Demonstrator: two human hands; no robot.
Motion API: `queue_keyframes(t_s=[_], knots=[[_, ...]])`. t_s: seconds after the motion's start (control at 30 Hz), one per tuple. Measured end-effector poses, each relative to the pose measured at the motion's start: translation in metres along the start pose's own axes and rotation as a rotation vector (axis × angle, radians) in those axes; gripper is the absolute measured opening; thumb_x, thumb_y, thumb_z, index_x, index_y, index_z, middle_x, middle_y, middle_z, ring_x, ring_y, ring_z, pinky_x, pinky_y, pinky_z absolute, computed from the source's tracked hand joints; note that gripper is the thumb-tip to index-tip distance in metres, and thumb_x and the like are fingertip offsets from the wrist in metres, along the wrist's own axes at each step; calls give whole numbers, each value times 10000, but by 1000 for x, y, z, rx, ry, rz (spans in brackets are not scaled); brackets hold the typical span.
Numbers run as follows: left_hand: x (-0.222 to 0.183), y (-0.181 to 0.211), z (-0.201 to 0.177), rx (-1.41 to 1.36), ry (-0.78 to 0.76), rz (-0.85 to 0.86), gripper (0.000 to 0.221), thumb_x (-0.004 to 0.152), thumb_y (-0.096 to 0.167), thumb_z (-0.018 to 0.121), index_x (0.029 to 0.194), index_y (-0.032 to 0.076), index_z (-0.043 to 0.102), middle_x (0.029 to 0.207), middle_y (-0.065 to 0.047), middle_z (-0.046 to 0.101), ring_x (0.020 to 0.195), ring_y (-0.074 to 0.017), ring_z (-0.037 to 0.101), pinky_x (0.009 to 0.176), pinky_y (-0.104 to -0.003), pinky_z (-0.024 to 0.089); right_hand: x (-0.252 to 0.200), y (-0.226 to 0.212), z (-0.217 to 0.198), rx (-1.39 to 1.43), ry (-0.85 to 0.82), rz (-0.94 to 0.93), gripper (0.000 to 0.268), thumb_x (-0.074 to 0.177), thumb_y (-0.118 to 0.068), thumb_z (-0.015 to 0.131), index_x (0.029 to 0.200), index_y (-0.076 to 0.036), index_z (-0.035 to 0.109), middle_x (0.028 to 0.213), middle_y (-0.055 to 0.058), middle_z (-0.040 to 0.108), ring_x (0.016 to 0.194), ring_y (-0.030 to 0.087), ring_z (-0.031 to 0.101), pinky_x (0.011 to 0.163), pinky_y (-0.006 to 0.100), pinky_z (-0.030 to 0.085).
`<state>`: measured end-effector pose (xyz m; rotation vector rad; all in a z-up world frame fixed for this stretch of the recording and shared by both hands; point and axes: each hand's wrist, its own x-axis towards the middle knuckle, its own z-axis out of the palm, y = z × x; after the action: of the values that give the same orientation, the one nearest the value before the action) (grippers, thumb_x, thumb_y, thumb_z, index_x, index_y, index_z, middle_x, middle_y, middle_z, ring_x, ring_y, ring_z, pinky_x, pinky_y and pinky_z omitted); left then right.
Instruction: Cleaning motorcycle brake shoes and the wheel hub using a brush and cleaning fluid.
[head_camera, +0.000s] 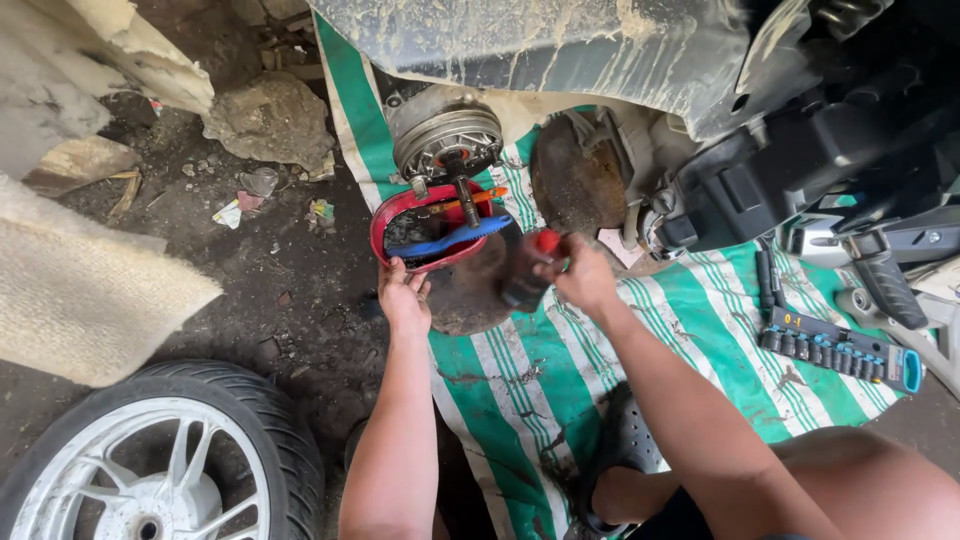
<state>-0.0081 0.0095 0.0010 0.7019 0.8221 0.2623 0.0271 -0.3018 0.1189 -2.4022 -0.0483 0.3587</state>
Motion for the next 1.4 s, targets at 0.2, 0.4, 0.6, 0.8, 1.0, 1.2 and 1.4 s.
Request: queue_keyframes(t_s=[0.2,0.4,0.6,0.8,1.0,1.2,1.4], knots=[[19,-26,-8,20,37,16,565,1110,514,736,1627,480,511,1590,-105,617,1358,-514,687,1045,-521,383,91,25,-15,-225,241,243,654,957,-558,826,1302,-119,484,1158,256,781,1129,498,785,1020,581,623],[7,-27,-12,26,83,12,595,1107,475,729,1657,429,505,1500,-113,646,1274,-493,731,961,-461,430,190,53,-10,-109,433,292,673,993,-469,839,1337,-99,394,1163,241,791,1086,487,799,979,587,652],[5,-21,-34,55,47,26,637,1079,486,761,1660,443,505,1421,-74,701,1199,-427,774,914,-421,448,228,87,4,-127,458,331,751,1006,-482,834,1419,-30,397,1183,269,792,1090,478,801,955,580,667],[-11,-26,-31,104,10,37,656,1088,464,758,1686,382,501,1495,-115,683,1238,-457,758,932,-428,439,220,88,-1,-110,473,297,675,1030,-385,824,1372,8,395,1150,296,778,1073,518,791,944,593,662],[0,-33,-28,115,7,22,687,1067,455,783,1687,424,490,1463,-84,678,1168,-470,776,936,-448,456,241,96,3,-198,420,363,694,1079,-257,698,1507,142,325,1314,315,712,1183,547,755,1020,606,632],[-9,-28,-12,129,-2,28,683,1098,433,746,1715,405,456,1546,-112,613,1267,-522,729,1008,-462,411,178,35,-16,-167,371,339,623,1032,-126,582,1474,232,328,1281,321,728,1146,532,766,997,583,648],[-24,-15,12,118,-17,33,717,1017,427,847,1646,534,518,1484,-31,680,1120,-504,800,972,-537,455,111,-36,-55,-336,249,101,419,902,-220,664,1081,134,801,860,243,807,890,489,817,712,601,672]])
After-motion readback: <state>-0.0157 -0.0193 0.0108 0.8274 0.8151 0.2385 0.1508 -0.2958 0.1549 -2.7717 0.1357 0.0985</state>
